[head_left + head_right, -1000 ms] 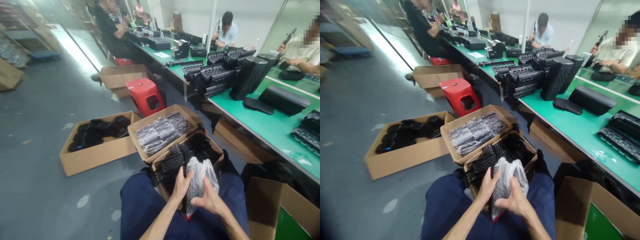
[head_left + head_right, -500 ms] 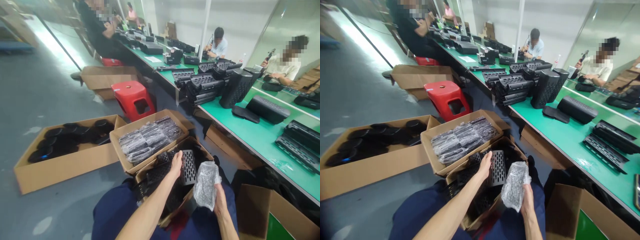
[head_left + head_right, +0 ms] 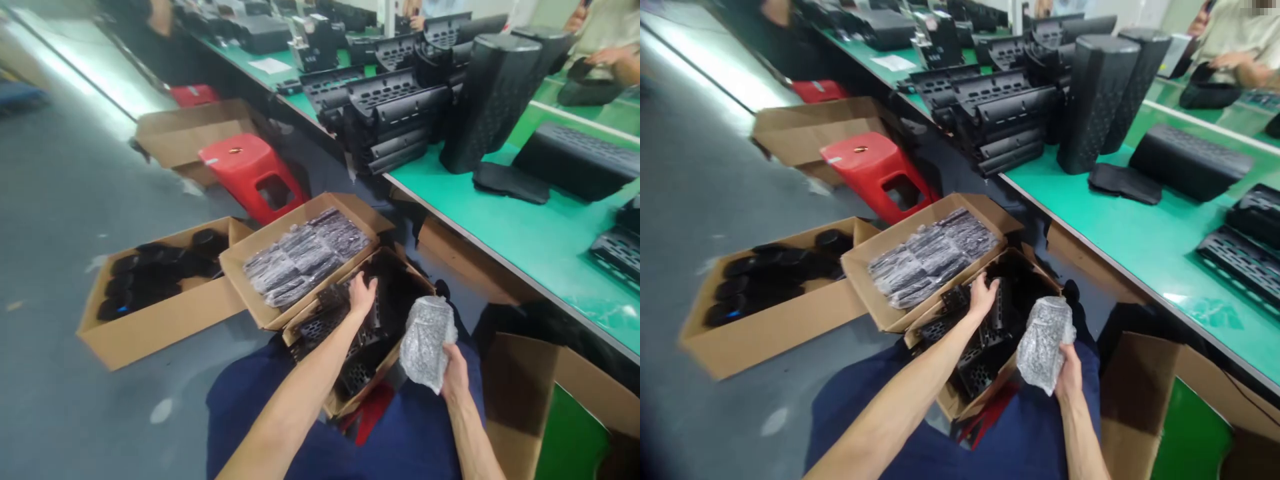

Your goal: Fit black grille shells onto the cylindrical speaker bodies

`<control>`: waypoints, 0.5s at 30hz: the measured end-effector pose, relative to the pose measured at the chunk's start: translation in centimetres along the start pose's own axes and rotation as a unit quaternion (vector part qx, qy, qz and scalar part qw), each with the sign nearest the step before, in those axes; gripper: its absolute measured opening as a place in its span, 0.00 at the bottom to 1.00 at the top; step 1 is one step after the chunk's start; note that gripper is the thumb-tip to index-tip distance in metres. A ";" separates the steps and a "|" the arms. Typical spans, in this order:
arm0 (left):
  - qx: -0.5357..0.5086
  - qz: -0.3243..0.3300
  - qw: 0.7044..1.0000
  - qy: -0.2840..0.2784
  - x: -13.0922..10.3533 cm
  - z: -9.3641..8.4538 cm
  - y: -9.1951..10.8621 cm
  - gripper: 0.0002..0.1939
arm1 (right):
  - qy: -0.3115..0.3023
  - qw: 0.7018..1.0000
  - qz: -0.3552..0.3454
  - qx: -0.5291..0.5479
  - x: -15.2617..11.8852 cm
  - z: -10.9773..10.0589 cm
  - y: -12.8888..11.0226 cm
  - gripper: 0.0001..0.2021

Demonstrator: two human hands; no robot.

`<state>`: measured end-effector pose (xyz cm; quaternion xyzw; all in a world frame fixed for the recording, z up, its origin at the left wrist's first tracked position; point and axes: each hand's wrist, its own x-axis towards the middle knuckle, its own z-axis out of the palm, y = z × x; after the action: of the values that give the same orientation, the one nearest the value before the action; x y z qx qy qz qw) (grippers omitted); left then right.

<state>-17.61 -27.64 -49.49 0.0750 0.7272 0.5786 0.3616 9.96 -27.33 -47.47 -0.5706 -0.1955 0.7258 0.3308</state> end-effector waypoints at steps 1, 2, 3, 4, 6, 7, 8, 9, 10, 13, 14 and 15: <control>0.010 0.013 1.000 -0.011 -1.0 0.4 0.3 0.19 | -0.005 1.000 -0.023 0.000 -0.1 0.5 0.1 0.23; 0.015 0.024 0.999 -0.033 -2.3 0.8 0.6 0.19 | -0.010 0.998 -0.054 -0.008 -0.3 1.1 0.2 0.26; 0.016 0.035 0.997 -0.070 -3.9 1.3 0.8 0.19 | -0.021 0.995 -0.089 -0.026 -0.5 1.6 0.4 0.29; 0.015 0.042 0.992 -0.115 -5.6 1.8 0.8 0.19 | -0.034 0.990 -0.124 -0.048 -0.8 2.1 0.7 0.31; 0.021 0.034 0.966 -0.254 -8.8 2.3 0.5 0.24 | -0.086 0.976 -0.178 -0.093 -1.3 3.2 1.6 0.32; 0.024 0.038 0.957 -0.287 -9.9 2.3 0.1 0.26 | -0.118 0.969 -0.192 -0.101 -1.4 3.6 2.0 0.31; 0.030 0.054 0.961 -0.271 -10.6 2.1 -0.2 0.27 | -0.151 0.963 -0.196 -0.108 -1.3 4.0 2.4 0.29; 0.035 0.069 0.967 -0.241 -10.8 1.7 -0.5 0.28 | -0.149 0.961 -0.207 -0.108 -1.0 4.2 2.6 0.26; 0.032 0.073 0.974 -0.210 -10.7 1.1 -0.7 0.29 | -0.133 0.964 -0.209 -0.100 -0.6 4.3 2.6 0.23; 0.023 0.075 0.985 -0.151 -9.0 -1.6 0.0 0.28 | -0.062 0.979 -0.195 -0.019 0.9 4.0 1.4 0.19; 0.031 0.081 0.987 -0.134 -8.5 -2.6 0.6 0.27 | -0.045 0.982 -0.186 0.006 1.3 3.8 0.7 0.20; 0.047 0.092 0.988 -0.115 -8.1 -3.7 1.3 0.25 | -0.035 0.984 -0.175 0.019 1.7 3.5 0.1 0.21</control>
<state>-14.34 -34.41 -44.48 0.2249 0.6973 0.5619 0.3840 6.34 -25.91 -47.74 -0.4951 -0.2899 0.6801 0.4564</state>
